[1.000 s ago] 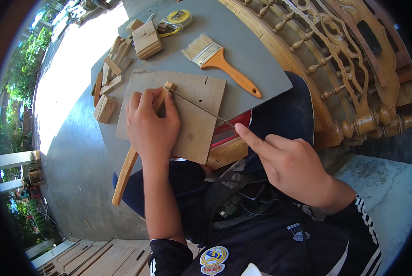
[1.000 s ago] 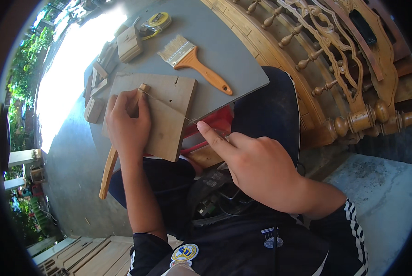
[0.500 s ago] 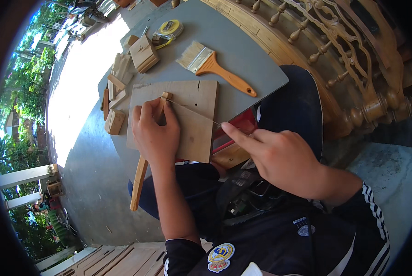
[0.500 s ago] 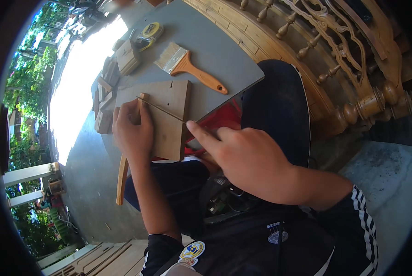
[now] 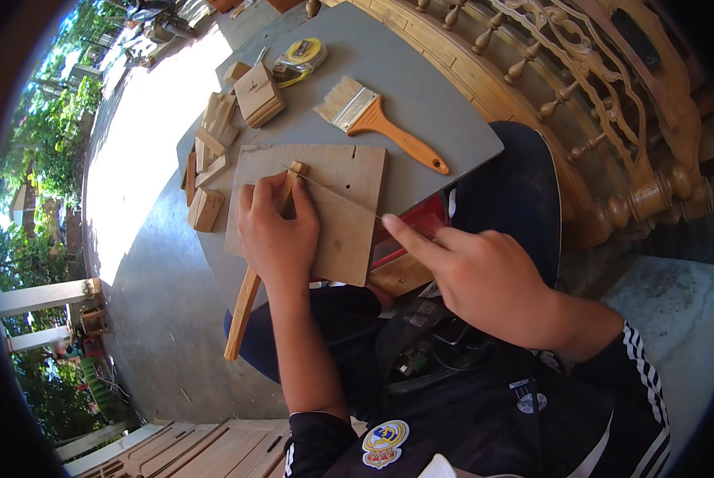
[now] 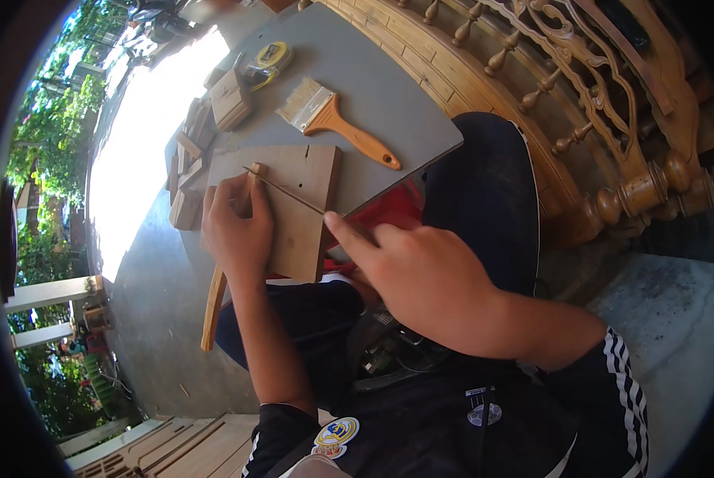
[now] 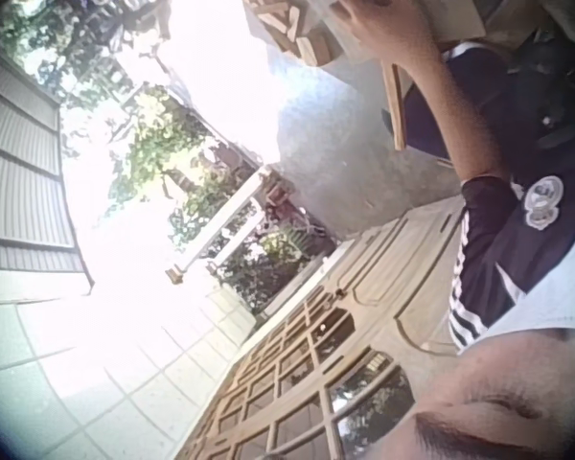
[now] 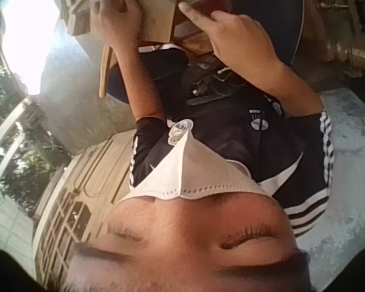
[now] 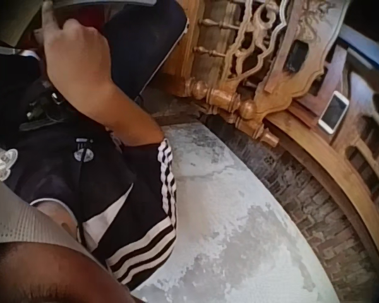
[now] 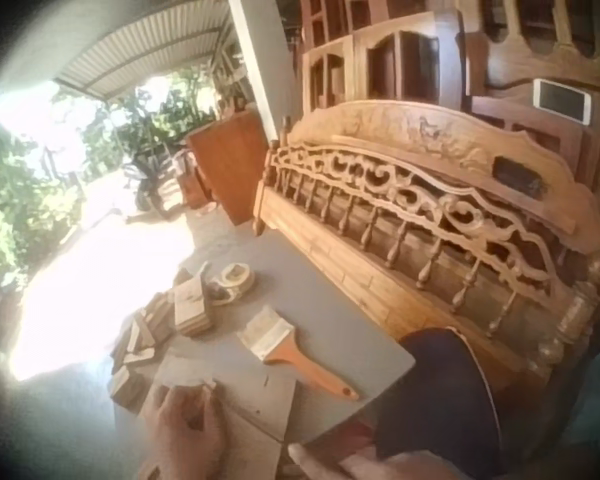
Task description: Sawing a small piece of wood into multiple sections using a hand saw on a workbench.
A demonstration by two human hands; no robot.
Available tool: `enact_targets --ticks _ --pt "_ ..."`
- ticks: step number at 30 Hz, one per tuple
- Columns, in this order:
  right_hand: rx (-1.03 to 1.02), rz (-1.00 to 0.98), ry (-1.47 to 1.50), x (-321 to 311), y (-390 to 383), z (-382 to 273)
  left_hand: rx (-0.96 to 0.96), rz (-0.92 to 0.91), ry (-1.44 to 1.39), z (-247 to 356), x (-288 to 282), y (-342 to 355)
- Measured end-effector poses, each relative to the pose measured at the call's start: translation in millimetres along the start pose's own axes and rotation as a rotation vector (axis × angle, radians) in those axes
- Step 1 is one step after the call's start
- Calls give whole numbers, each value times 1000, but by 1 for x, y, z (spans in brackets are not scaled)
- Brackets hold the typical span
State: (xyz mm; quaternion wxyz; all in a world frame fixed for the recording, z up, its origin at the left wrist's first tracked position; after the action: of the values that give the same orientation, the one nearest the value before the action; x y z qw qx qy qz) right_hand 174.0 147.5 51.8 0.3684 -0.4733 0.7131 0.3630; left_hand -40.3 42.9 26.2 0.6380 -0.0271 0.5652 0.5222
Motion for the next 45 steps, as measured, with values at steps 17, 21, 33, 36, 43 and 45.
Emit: enact_targets --ticks 17,21,33,36,43,45 --pt "33 102 129 -2 -7 24 70 78 119 -19 2 3" --pt "20 161 144 6 -4 23 99 111 53 -19 1 2" --pt "-95 201 170 23 0 1 106 109 -49 -18 -3 2" --pt "-101 160 144 25 8 -6 102 110 -43 -18 -4 1" --pt "-88 166 80 40 50 -9 123 89 -72 -16 -2 2" --pt "-89 172 61 44 62 -9 117 88 -76 -15 -1 1"
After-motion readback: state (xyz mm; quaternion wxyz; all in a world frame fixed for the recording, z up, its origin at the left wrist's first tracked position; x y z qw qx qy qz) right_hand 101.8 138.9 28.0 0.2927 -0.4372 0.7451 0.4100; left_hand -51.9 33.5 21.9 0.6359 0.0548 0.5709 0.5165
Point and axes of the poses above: each hand's wrist, its own y-axis towards the middle knuckle, its own x-axis out of the palm, z = x × y, the point moved 3 cm from there along y, towards the middle knuckle, and after that the axes turned 6 degrees about z, right-handed, at the moved point
